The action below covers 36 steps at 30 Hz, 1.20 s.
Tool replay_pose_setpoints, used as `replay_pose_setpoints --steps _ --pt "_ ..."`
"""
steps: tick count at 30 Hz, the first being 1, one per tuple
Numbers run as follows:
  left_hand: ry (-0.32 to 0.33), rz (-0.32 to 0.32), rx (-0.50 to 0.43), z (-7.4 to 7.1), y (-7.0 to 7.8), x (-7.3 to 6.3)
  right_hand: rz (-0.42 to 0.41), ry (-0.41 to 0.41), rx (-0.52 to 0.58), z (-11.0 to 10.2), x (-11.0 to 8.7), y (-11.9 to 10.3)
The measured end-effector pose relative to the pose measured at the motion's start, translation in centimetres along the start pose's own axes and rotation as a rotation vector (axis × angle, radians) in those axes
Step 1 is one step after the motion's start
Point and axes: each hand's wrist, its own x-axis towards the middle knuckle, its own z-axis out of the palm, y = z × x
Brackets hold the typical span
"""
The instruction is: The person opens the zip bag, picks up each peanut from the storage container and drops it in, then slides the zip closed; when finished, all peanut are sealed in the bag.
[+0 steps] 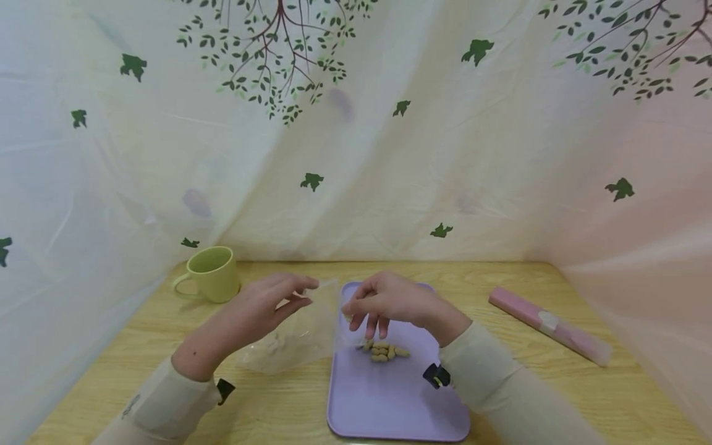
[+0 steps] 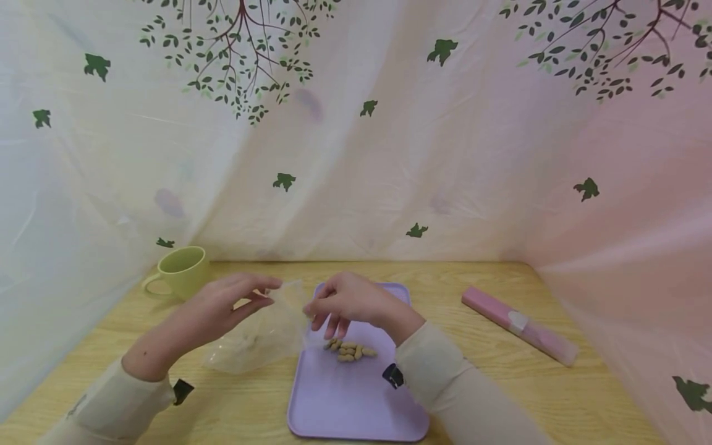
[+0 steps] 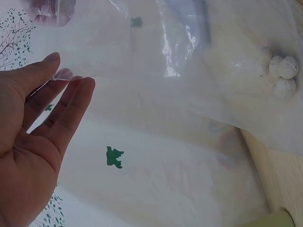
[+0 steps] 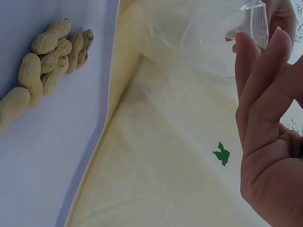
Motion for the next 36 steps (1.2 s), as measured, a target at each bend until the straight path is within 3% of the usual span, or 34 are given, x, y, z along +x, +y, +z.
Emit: replay_pose_setpoints --steps 10,20,31,36 --pt "-0.025 -0.026 0.008 -0.2 0.2 -0.1 0.015 0.042 -0.013 -0.3 -0.3 0.2" --pt "-0.020 -0.027 0.003 -0.1 0.2 -0.3 0.054 0.130 -0.003 -2.7 -1.2 1.4" --pt "-0.019 -0.020 -0.002 0.3 0.2 -0.4 0.170 0.212 -0.189 -4.3 -2.0 5.1" --pt "-0.005 -0.023 0.001 0.4 0.2 -0.2 0.206 0.180 -0.274 -4.1 -2.1 6.0"
